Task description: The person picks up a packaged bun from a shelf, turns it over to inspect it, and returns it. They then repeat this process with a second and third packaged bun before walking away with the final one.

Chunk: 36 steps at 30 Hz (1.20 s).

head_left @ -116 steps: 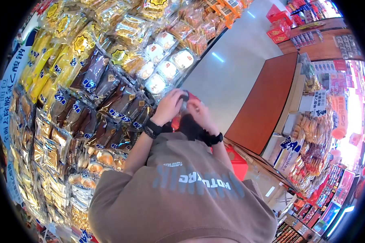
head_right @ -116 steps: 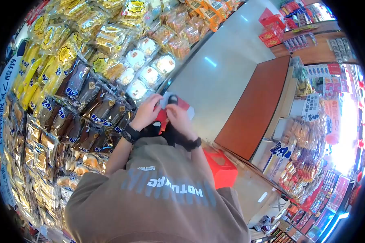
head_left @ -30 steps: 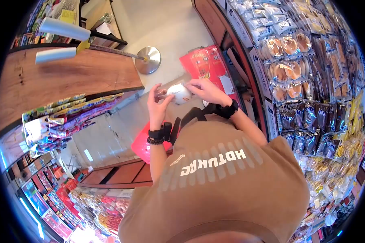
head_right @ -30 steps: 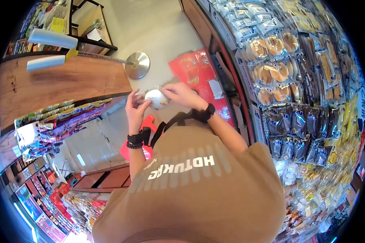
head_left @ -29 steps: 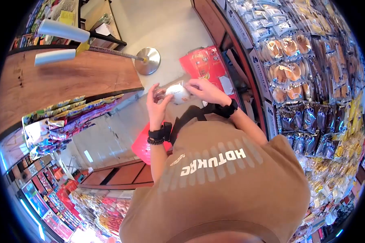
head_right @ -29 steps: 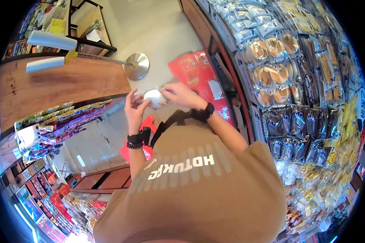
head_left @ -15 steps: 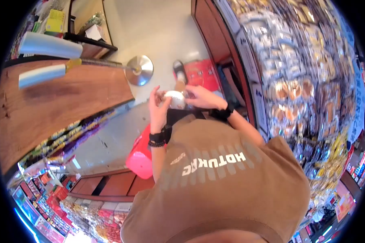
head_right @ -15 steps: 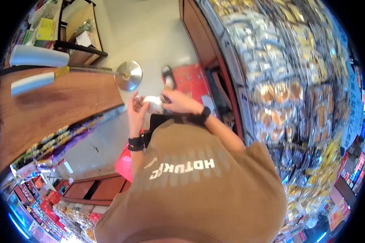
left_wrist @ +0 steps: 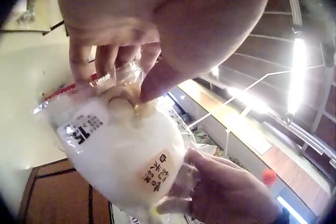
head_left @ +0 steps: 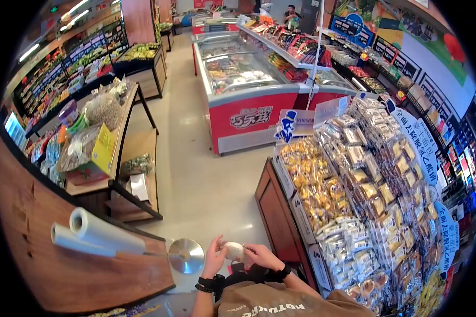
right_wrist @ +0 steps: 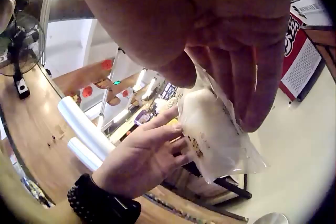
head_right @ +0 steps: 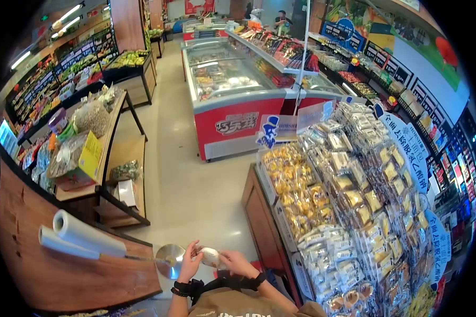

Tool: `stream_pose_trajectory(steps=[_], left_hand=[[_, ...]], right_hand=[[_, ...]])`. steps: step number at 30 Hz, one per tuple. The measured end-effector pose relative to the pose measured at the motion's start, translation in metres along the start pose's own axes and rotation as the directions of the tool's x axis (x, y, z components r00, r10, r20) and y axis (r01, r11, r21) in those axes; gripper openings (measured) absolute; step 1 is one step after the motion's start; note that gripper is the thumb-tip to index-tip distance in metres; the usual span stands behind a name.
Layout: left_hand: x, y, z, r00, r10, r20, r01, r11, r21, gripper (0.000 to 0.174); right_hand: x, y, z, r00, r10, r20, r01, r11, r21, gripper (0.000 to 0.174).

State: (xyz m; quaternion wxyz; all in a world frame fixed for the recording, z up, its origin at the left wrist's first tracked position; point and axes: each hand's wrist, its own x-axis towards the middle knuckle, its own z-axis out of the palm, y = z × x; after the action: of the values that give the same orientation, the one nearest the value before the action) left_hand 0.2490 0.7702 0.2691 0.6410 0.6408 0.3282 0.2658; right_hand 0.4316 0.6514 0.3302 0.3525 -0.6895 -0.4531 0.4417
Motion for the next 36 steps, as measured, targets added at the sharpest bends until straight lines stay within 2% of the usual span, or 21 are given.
stream_pose_trajectory(steps=[1,2,3,5,9,10,11,13,14,15,17,21,23,24,26,29,30,33,34,36], left_hand=[[0.016,0.006,-0.003,1.0,0.006,0.008,-0.006,1.0,0.012,0.051],[0.034,0.013,-0.006,1.0,0.013,0.017,-0.013,1.0,0.023,0.051],[0.049,0.019,-0.008,0.999,0.026,0.026,-0.026,0.999,0.028,0.051],[0.074,0.028,-0.012,0.999,0.026,0.041,-0.029,0.998,0.064,0.049],[0.128,0.001,-0.016,0.999,0.045,0.014,-0.046,0.998,0.052,0.046],[0.142,0.002,-0.015,0.999,0.042,0.001,-0.042,0.999,0.026,0.046],[0.157,0.0,-0.015,0.999,0.047,0.0,-0.047,0.998,0.038,0.046],[0.188,-0.003,-0.018,0.999,-0.041,-0.02,0.041,0.999,0.012,0.047],[0.205,-0.005,-0.019,0.997,-0.065,-0.028,0.065,0.998,-0.021,0.046],[0.222,-0.006,-0.022,0.996,-0.079,-0.03,0.079,0.997,0.007,0.046],[0.261,0.004,-0.027,0.996,-0.088,-0.02,0.089,0.996,0.029,0.045],[0.346,0.036,-0.038,0.997,-0.066,-0.042,0.068,0.996,0.048,0.05],[0.384,0.061,-0.04,0.992,-0.101,-0.073,0.1,0.995,-0.012,0.053],[0.399,0.067,-0.042,0.99,-0.123,-0.075,0.123,0.992,0.002,0.053],[0.428,0.071,-0.041,0.989,-0.062,-0.137,0.059,0.998,-0.023,0.048],[0.469,0.053,-0.047,0.985,-0.035,-0.17,0.038,0.999,0.018,0.043],[0.48,0.058,-0.047,0.983,-0.057,-0.173,0.059,0.998,0.007,0.036],[0.519,0.044,-0.054,0.975,-0.143,-0.168,0.147,0.989,0.012,0.035],[0.533,0.042,-0.055,0.978,-0.165,-0.129,0.157,0.985,-0.068,0.032],[0.561,0.037,-0.055,0.974,-0.198,-0.109,0.19,0.979,-0.08,0.032]], right_hand=[[0.013,0.001,-0.002,1.0,0.029,-0.01,-0.029,1.0,-0.001,0.03],[0.025,0.004,-0.004,0.99,-0.119,-0.081,0.116,0.992,-0.041,0.031],[0.035,0.006,-0.007,0.987,-0.127,-0.095,0.124,0.991,-0.041,0.031],[0.056,0.012,-0.014,0.997,-0.043,-0.064,0.05,0.994,0.097,0.032],[0.109,0.035,-0.031,0.98,-0.141,-0.139,0.155,0.984,0.091,0.033],[0.122,0.033,-0.04,0.994,-0.074,-0.083,0.081,0.993,0.083,0.034],[0.137,0.031,-0.048,0.993,-0.083,-0.085,0.091,0.992,0.091,0.034],[0.17,0.029,-0.064,0.981,-0.125,-0.148,0.148,0.976,0.157,0.033],[0.196,0.038,-0.071,0.995,-0.051,-0.084,0.065,0.98,0.186,0.032],[0.216,0.046,-0.076,0.985,-0.047,-0.167,0.089,0.963,0.255,0.031],[0.268,0.054,-0.091,0.982,-0.074,-0.175,0.11,0.971,0.211,0.03],[0.349,0.035,-0.133,0.979,0.024,-0.202,0.025,0.971,0.237,0.032],[0.385,0.024,-0.148,0.95,-0.045,-0.31,0.145,0.94,0.308,0.034],[0.398,0.016,-0.154,0.954,-0.028,-0.299,0.131,0.935,0.331,0.034],[0.417,0.003,-0.17,0.966,0.029,-0.257,0.111,0.851,0.513,0.035],[0.444,0.016,-0.178,0.986,0.043,-0.16,0.063,0.795,0.603,0.035],[0.45,0.02,-0.183,0.989,0.053,-0.135,0.039,0.8,0.599,0.032],[0.462,0.009,-0.213,0.997,0.057,-0.047,-0.018,0.799,0.601,0.028],[0.473,0.013,-0.223,0.997,0.065,-0.045,-0.034,0.863,0.504,0.025],[0.496,0.02,-0.238,0.996,0.059,-0.064,-0.018,0.858,0.514,0.024]])
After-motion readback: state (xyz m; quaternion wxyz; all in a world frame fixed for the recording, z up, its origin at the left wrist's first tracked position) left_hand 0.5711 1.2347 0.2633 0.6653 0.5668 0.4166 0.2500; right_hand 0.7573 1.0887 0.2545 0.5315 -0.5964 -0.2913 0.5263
